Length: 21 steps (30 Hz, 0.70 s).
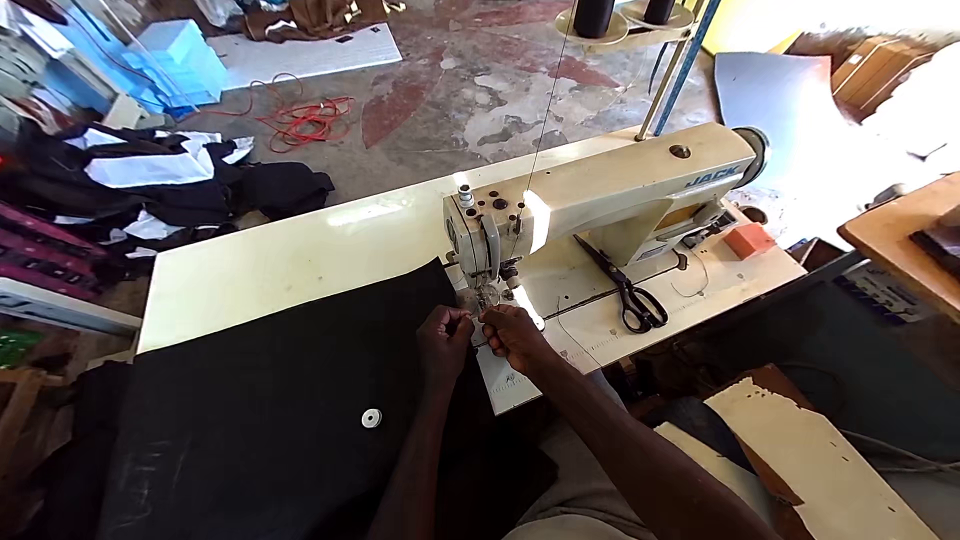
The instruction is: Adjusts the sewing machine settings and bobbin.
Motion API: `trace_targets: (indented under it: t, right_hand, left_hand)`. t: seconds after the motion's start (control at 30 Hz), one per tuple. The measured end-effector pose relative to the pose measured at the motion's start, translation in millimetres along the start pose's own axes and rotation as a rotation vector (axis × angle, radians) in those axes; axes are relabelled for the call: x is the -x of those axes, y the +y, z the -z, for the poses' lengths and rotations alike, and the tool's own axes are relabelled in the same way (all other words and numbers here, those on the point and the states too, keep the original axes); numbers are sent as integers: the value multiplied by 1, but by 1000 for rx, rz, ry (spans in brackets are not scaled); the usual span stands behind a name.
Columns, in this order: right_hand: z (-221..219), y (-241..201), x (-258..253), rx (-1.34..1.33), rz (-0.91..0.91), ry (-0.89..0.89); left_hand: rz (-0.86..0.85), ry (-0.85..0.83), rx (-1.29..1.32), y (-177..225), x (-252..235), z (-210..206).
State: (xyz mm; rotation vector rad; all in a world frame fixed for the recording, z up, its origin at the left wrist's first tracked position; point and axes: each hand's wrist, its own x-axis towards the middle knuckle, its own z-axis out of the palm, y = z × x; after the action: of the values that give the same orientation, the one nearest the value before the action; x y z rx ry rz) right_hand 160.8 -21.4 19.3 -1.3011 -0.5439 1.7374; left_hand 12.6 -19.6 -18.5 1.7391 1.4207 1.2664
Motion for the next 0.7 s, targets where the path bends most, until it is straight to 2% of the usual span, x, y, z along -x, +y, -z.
trace_targets:
  t: [0.27, 0.5, 0.7]
  right_hand:
    - [0, -6, 0, 13, -57, -15]
    - [-1, -8, -7, -77, -59, -1]
    - [0, -6, -5, -31, -38, 4]
  left_hand:
    - [-4, 5, 26, -3, 0, 0]
    - [1, -36, 53, -2, -1, 1]
    - [-10, -58, 86, -2, -1, 1]
